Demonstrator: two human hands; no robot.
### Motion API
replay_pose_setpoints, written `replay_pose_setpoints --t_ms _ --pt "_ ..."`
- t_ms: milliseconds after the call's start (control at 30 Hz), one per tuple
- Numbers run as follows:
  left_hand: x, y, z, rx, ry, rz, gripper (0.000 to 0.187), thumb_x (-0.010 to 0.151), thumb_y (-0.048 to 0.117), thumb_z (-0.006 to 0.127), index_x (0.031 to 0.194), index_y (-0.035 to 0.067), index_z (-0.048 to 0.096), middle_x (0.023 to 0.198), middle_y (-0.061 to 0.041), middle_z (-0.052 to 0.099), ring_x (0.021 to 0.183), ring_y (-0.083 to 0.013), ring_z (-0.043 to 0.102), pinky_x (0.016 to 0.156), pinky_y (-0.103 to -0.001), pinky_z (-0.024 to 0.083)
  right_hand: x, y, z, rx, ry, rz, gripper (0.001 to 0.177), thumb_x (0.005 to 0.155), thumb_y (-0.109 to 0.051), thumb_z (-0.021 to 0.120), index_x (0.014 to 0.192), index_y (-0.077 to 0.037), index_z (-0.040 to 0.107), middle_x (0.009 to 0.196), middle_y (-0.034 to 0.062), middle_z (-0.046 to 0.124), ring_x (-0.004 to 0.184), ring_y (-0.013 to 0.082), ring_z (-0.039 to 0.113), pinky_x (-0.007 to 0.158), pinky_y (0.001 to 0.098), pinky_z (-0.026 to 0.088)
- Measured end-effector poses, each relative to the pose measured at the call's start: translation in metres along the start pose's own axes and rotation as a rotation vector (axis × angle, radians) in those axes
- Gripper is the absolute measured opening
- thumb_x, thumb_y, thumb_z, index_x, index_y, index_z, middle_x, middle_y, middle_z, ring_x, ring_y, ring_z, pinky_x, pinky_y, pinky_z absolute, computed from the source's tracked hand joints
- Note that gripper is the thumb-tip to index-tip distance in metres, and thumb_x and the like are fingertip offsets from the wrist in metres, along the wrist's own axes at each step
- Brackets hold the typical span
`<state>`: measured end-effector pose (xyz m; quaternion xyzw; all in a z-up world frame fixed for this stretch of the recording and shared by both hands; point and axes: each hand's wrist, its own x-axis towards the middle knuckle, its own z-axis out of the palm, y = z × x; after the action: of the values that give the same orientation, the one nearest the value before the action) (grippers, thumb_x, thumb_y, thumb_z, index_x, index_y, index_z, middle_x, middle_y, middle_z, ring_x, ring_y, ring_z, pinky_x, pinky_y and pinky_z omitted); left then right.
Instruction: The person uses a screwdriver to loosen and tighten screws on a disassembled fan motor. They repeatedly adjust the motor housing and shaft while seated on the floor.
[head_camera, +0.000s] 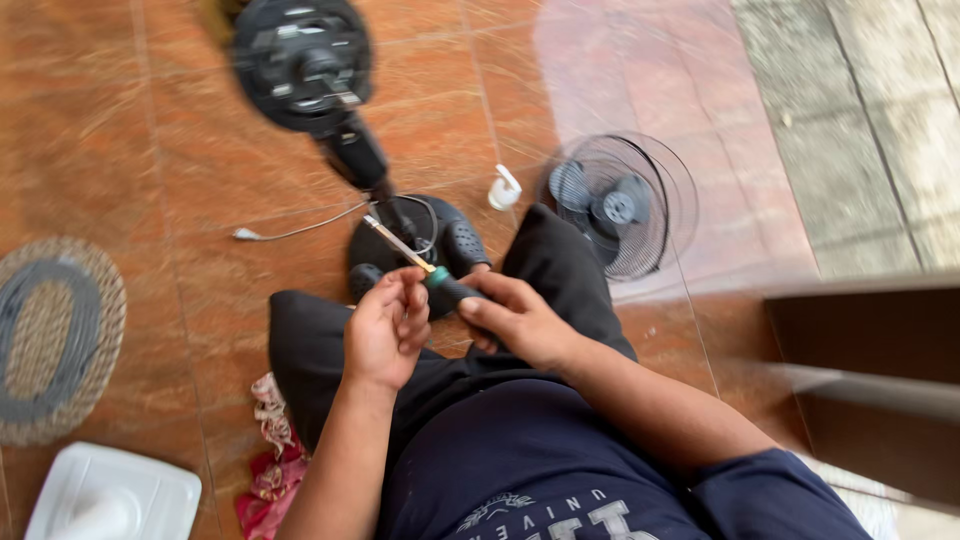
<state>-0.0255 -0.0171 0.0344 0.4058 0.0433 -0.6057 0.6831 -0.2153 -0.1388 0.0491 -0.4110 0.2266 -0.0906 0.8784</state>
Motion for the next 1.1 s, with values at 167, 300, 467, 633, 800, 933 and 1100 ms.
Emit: replay_pose_setpoints --t_ms 167,300,467,633,800,933,1100 --pt "-0.009 -0.025 0.020 0.192 0.032 -0.036 0.054 0.103 0.052 0.049 0.112 0.001 0.064 0.080 -0.002 0.057 0.052 -0.0057 0.040 0.040 -0.019 0.029 0.004 0.017 -0.008 -0.027 0.119 0.010 0.032 0.106 -0.025 0.061 0.124 0.001 0.062 0.078 0.0047 0.057 0.063 0.0132 0.053 0.057 0.0289 0.045" --pt "-0.002 -0.035 0.024 0.566 0.092 0.017 0.049 0.107 0.051 0.051 0.103 0.003 0.060 0.078 -0.002 0.052 0.056 -0.0054 0.039 0.042 -0.020 0.029 -0.004 0.018 -0.016 -0.676 0.202 -0.355 0.041 0.098 -0.026 0.067 0.129 0.001 0.062 0.105 0.0142 0.070 0.096 0.0253 0.069 0.082 0.0383 0.057" --pt "0.031 -0.048 0.057 0.554 0.333 0.035 0.041 0.102 0.038 0.046 0.084 0.005 0.062 0.075 -0.003 0.059 0.062 -0.0098 0.053 0.052 -0.023 0.044 0.004 0.044 -0.046 -0.451 0.001 -0.404 0.041 0.105 -0.030 0.062 0.129 0.003 0.063 0.117 0.0184 0.070 0.112 0.0298 0.069 0.096 0.0438 0.054" --pt "0.048 -0.064 0.085 0.630 0.107 0.078 0.031 0.101 0.020 0.047 0.073 0.007 0.050 0.071 -0.003 0.052 0.061 -0.0112 0.047 0.051 -0.025 0.038 0.038 0.077 -0.104 0.591 0.142 0.213 0.047 0.108 -0.043 0.046 0.103 -0.002 0.069 0.090 0.0119 0.069 0.081 0.0232 0.068 0.074 0.0370 0.056" --pt "0.093 -0.100 0.104 0.818 -0.055 0.051 0.030 0.102 0.010 0.049 0.072 0.006 0.047 0.072 -0.002 0.049 0.067 -0.0091 0.042 0.061 -0.026 0.040 0.057 0.116 -0.115 1.273 -0.077 0.171 0.042 0.112 -0.039 0.043 0.099 -0.006 0.066 0.093 0.0072 0.071 0.088 0.0186 0.068 0.085 0.0312 0.056" --pt "0.117 -0.119 0.119 1.043 -0.182 0.165 0.022 0.100 0.007 0.048 0.082 0.001 0.058 0.082 -0.002 0.055 0.078 -0.0103 0.048 0.074 -0.027 0.044 0.062 0.140 -0.143 1.609 -0.451 -0.179 0.046 0.130 -0.032 0.039 0.108 -0.001 0.065 0.101 0.0123 0.070 0.096 0.0244 0.069 0.096 0.0367 0.055" --pt "0.138 -0.132 0.139 1.207 -0.153 0.073 0.024 0.096 0.009 0.050 0.100 -0.002 0.071 0.103 -0.007 0.068 0.085 -0.0097 0.057 0.075 -0.027 0.047 0.049 0.095 -0.176 1.320 0.050 0.123 0.054 0.111 -0.040 0.043 0.109 0.008 0.067 0.104 0.0200 0.072 0.100 0.0284 0.071 0.094 0.0373 0.057"
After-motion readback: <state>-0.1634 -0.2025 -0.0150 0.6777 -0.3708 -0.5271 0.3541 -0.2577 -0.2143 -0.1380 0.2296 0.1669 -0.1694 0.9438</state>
